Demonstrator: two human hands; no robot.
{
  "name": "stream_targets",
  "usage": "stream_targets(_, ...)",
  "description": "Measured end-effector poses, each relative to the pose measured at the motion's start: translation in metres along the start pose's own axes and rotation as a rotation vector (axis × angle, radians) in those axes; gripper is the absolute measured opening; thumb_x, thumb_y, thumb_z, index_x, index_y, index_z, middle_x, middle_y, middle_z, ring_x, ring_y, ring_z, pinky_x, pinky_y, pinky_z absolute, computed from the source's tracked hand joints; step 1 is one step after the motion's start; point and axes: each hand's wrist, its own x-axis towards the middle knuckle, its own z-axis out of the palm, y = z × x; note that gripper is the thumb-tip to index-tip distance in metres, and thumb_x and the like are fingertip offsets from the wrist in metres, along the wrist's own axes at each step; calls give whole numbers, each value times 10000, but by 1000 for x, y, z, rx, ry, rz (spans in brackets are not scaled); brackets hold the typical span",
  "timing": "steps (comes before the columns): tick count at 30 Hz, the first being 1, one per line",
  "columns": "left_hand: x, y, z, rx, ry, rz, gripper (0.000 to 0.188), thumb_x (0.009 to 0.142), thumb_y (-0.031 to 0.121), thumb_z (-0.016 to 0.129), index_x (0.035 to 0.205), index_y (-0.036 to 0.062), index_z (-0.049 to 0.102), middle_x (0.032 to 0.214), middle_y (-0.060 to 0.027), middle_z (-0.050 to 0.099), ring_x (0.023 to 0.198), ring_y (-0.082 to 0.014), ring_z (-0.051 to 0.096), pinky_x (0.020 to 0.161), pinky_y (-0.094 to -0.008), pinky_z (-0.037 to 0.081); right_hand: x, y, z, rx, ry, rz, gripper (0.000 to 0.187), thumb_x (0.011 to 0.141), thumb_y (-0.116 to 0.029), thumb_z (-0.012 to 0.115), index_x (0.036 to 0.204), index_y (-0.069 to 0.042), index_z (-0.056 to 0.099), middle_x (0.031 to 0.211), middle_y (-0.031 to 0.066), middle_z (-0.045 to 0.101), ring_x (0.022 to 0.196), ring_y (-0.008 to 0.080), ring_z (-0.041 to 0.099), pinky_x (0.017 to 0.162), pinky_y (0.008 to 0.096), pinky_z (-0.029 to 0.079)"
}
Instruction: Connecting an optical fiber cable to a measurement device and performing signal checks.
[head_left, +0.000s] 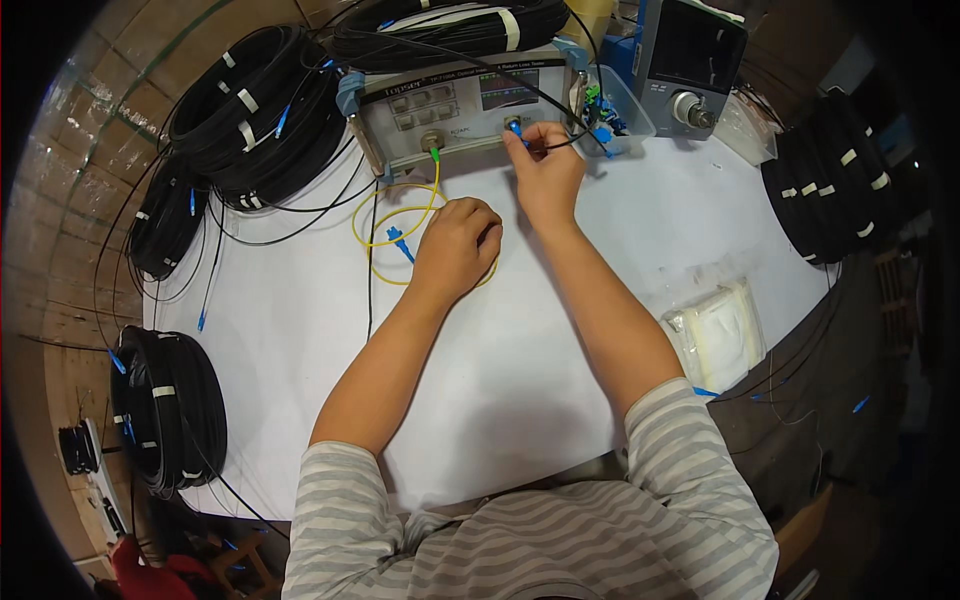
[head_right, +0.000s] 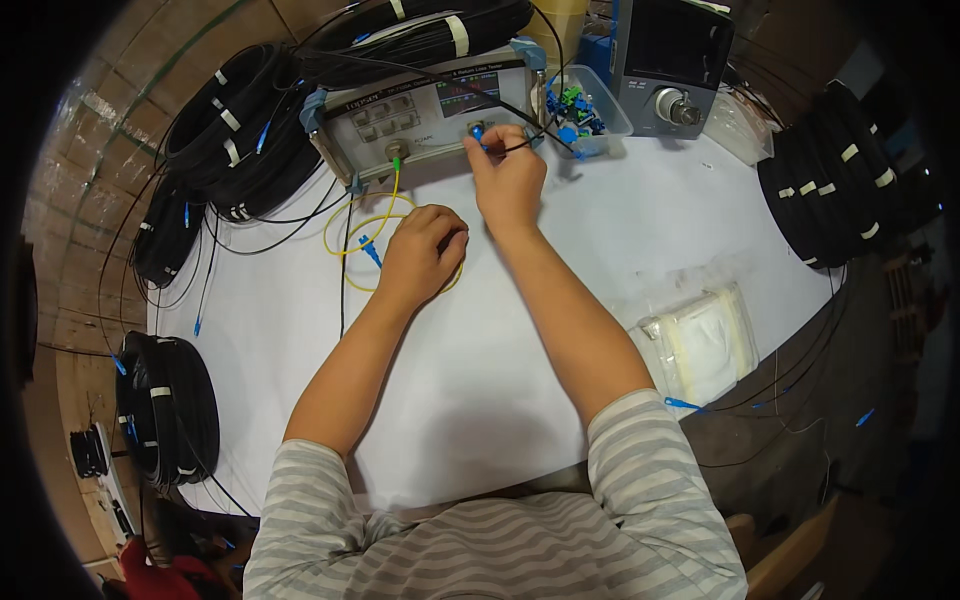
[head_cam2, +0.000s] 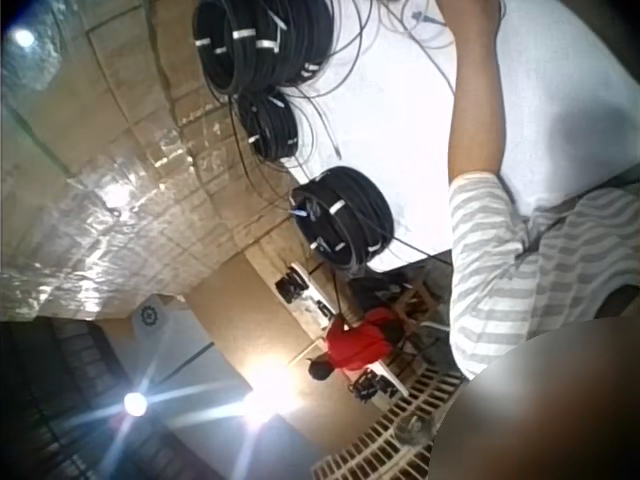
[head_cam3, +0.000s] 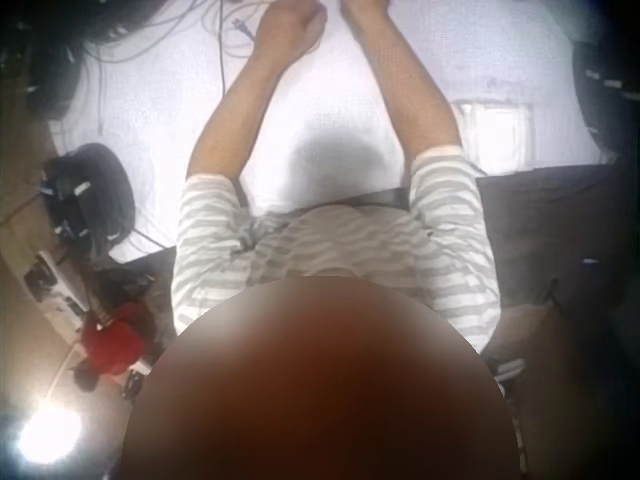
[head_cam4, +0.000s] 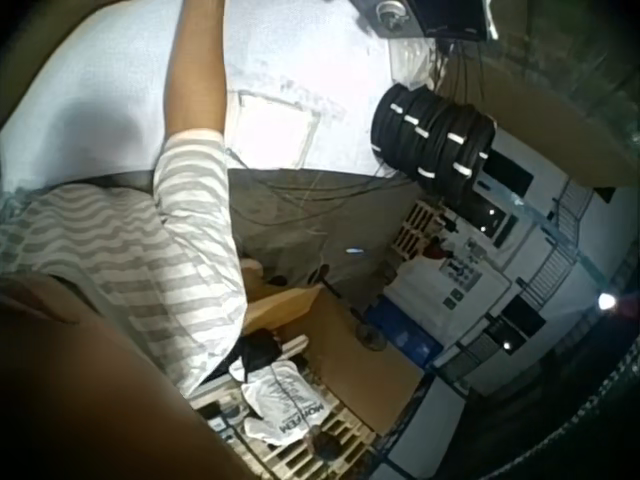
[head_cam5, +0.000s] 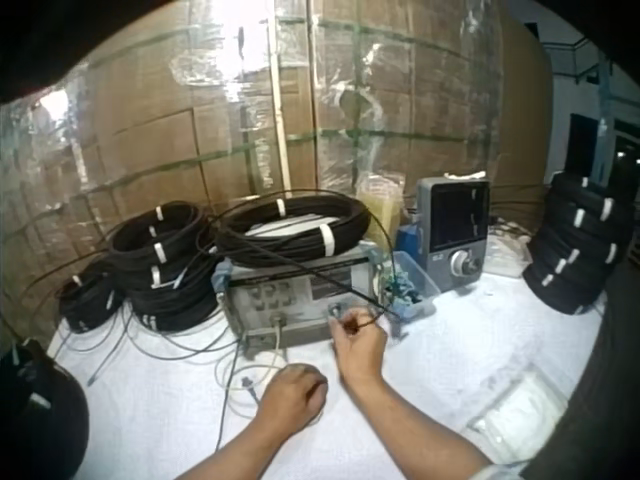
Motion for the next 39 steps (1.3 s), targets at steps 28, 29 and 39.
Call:
stream_targets(28,-3,4,5,55,65,-14,91,811,93,648,829,4,661,891,-123,657,870,-323,618,770,-402,505,69,-80,-48,-274,-138,-443,196,811,-276,738,923,-118,766,791,82,661,784,311,626,694,428,490)
stream_targets(29,-3,3,6,45,75,-6,91,809,93,647,823,4,661,880,-125,657,867,-324,618,769,-402,506,72,-87,-43,-179,-110,-477,225,824,-280,733,936,-86,755,759,98,665,708,302,641,649,403,494)
stream_targets(39,-5,7,-4,-146,68,-148,153,825,145,652,925,44,706,924,-129,692,869,-312,647,775,-394,511,33,-107,-71,245,-581,34,280,905,-305,701,898,-25,695,650,-41,572,563,39,499,519,214,396)
